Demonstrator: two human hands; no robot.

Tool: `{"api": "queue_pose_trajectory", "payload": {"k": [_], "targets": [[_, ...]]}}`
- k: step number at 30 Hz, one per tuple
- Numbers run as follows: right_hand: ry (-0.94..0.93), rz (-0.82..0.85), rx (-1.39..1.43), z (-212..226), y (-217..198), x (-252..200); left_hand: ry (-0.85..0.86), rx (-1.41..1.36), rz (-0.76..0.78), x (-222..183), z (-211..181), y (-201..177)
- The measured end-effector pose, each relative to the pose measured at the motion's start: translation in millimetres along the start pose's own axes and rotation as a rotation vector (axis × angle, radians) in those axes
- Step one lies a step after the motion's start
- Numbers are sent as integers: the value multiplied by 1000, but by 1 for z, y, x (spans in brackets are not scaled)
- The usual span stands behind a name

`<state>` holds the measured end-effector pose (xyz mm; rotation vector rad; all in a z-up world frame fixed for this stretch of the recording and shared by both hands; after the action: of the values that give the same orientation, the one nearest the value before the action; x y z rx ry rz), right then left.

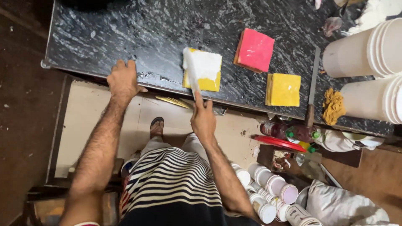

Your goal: Assembling square cake or pastry layers using cream and edible decorative sheets.

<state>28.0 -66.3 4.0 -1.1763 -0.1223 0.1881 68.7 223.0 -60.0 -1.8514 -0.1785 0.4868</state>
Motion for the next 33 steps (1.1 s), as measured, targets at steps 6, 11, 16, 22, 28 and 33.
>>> {"api": "queue_pose_trajectory", "payload": {"k": [6, 11, 16, 22, 28, 33], "targets": [[-52, 86, 123, -55, -18, -57, 38, -15, -41, 2, 3, 1], [33, -70, -235, -80, -37, -39, 32, 15, -10, 4, 2, 5], [51, -177, -151, -78, -21, -54, 32, 17, -37, 5, 6, 12], [30, 71, -4, -28, 3, -71, 4, 24, -16, 7, 4, 7], [6, -14, -186, -68, -23, -9, 11, 13, -12, 2, 4, 7], [130, -54, -216, -86, -29, -1, 22, -22, -39, 5, 7, 4]]}}
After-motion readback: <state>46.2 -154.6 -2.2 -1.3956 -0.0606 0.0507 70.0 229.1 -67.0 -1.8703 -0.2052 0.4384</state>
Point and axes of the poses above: each hand's wrist, its own x-axis towards the middle knuckle, its own y-axis out of the palm, z = x × y, the point moved 6 cm from there along x, towards the middle knuckle, and after that the axes turned 7 degrees about -y, right-handed, at the moved point
